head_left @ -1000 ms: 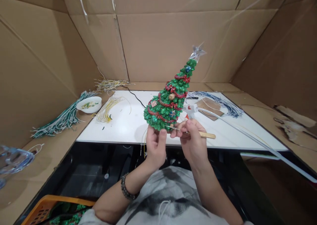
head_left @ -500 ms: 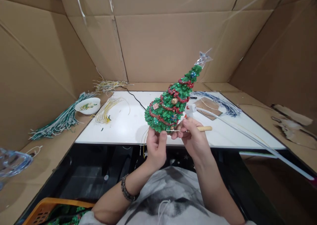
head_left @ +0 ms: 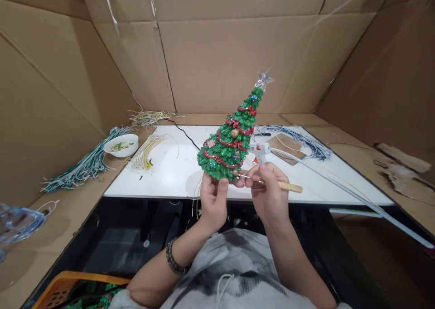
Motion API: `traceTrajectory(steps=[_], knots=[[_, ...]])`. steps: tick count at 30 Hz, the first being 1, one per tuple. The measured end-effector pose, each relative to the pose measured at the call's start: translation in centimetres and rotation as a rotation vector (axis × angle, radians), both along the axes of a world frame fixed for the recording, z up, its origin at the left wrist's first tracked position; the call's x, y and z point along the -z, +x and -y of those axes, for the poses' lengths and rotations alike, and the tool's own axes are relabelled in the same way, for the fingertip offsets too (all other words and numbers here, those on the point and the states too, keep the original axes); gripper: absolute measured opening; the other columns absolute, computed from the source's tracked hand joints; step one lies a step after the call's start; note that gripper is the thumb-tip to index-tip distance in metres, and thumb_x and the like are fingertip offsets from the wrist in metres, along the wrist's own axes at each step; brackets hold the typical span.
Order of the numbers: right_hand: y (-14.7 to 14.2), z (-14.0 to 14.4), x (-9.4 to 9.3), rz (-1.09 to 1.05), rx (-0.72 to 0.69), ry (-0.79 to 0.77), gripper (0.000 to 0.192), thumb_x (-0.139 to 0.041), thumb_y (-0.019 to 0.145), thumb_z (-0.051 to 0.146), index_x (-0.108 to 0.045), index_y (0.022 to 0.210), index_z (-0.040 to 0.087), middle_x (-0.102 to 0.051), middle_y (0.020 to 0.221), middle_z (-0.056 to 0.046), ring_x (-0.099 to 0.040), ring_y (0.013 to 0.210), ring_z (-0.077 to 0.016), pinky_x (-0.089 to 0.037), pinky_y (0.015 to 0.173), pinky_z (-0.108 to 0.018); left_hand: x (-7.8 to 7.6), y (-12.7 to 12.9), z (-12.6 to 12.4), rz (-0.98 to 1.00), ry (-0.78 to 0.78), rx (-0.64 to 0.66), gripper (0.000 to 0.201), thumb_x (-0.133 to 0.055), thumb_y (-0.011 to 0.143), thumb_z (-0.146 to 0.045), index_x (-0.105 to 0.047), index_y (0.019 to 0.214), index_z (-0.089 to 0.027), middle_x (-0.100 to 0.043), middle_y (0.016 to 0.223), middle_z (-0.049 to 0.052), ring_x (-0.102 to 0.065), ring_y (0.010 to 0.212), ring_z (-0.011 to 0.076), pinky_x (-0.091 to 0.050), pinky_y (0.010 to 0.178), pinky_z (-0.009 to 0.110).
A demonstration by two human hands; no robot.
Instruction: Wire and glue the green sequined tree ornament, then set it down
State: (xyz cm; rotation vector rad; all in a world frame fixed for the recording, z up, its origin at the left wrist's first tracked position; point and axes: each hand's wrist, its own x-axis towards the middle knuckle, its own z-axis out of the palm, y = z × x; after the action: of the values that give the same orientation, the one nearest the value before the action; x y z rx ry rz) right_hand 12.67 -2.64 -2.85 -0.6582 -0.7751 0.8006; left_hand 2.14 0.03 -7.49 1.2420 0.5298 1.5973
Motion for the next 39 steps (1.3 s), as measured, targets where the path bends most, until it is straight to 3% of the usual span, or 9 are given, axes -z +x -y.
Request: traceTrajectory(steps=[6,12,19,26,31,35,39], knots=[[-0.5,0.5,0.4,0.109,0.128,0.063,0.033,-0.071,0.09,0.036,-0.065,0.06,0.025,-0.064,0.054,0.005,-0.067,0.052,-0.0182,-0.061,0.084,-0.047,-0.4,0.0,0.2,-0.026,-0.008,-0.027,0.032,-0.069,0.095,-0.049,-0.067,0.114,-0.023,-0.077,0.106,0.009,-0.076,0.095,0.0256,-0.062,0.089,0.039],[-0.3,0.7,0.7,0.14,0.112,0.04,0.034,-0.071,0.092,0.033,-0.065,0.06,0.025,-0.065,0.057,0.006,-0.068,0.054,-0.0184,-0.06,0.084,-0.046,-0.6,0.0,0.1,-0.045,0.057,-0.042,0.027,-0.066,0.098,-0.043,-0.066,0.115,-0.022,-0.078,0.104,0.008,-0.076,0.096,0.0235,-0.06,0.09,0.036],[-0.5,0.4,0.8,0.119,0.116,0.027,0.034,-0.075,0.09,0.036,-0.064,0.06,0.024,-0.063,0.055,0.006,-0.066,0.051,-0.017,-0.059,0.082,-0.043,-0.4,0.0,0.1,-0.033,0.027,-0.016,0.028,-0.067,0.097,-0.045,-0.067,0.115,-0.023,-0.078,0.105,0.008,-0.075,0.098,0.0236,-0.059,0.092,0.036],[-0.8,0.2,0.5,-0.043,-0.059,0.015,0.033,-0.082,0.082,0.041,-0.067,0.058,0.024,-0.067,0.054,0.005,-0.065,0.047,-0.0162,-0.061,0.067,-0.036,0.3,-0.3,0.1,-0.014,0.022,0.028,0.026,-0.064,0.1,-0.042,-0.065,0.118,-0.023,-0.076,0.102,0.006,-0.074,0.095,0.0207,-0.059,0.089,0.034],[-0.5,0.4,0.1,-0.048,-0.117,0.009,0.032,-0.081,0.083,0.04,-0.068,0.058,0.024,-0.065,0.052,0.005,-0.066,0.047,-0.0163,-0.061,0.062,-0.033,0.5,-0.2,0.2,-0.014,-0.012,0.037,0.032,-0.066,0.098,-0.048,-0.065,0.117,-0.023,-0.076,0.1,0.006,-0.074,0.092,0.0215,-0.059,0.09,0.037],[-0.3,0.6,0.4,-0.003,-0.025,0.071,0.031,-0.076,0.088,0.037,-0.068,0.06,0.025,-0.066,0.052,0.005,-0.068,0.049,-0.0164,-0.061,0.07,-0.035,0.5,0.0,0.3,0.006,0.021,0.031,0.028,-0.065,0.099,-0.043,-0.065,0.118,-0.023,-0.077,0.11,0.007,-0.075,0.102,0.0232,-0.058,0.096,0.039],[-0.7,0.9,1.0,0.092,0.13,0.126,0.033,-0.071,0.093,0.032,-0.067,0.062,0.024,-0.067,0.055,0.006,-0.071,0.054,-0.0165,-0.061,0.078,-0.037,0.4,0.0,0.3,0.021,0.03,0.025,0.026,-0.065,0.099,-0.04,-0.064,0.118,-0.023,-0.077,0.109,0.007,-0.076,0.099,0.0221,-0.059,0.091,0.036]])
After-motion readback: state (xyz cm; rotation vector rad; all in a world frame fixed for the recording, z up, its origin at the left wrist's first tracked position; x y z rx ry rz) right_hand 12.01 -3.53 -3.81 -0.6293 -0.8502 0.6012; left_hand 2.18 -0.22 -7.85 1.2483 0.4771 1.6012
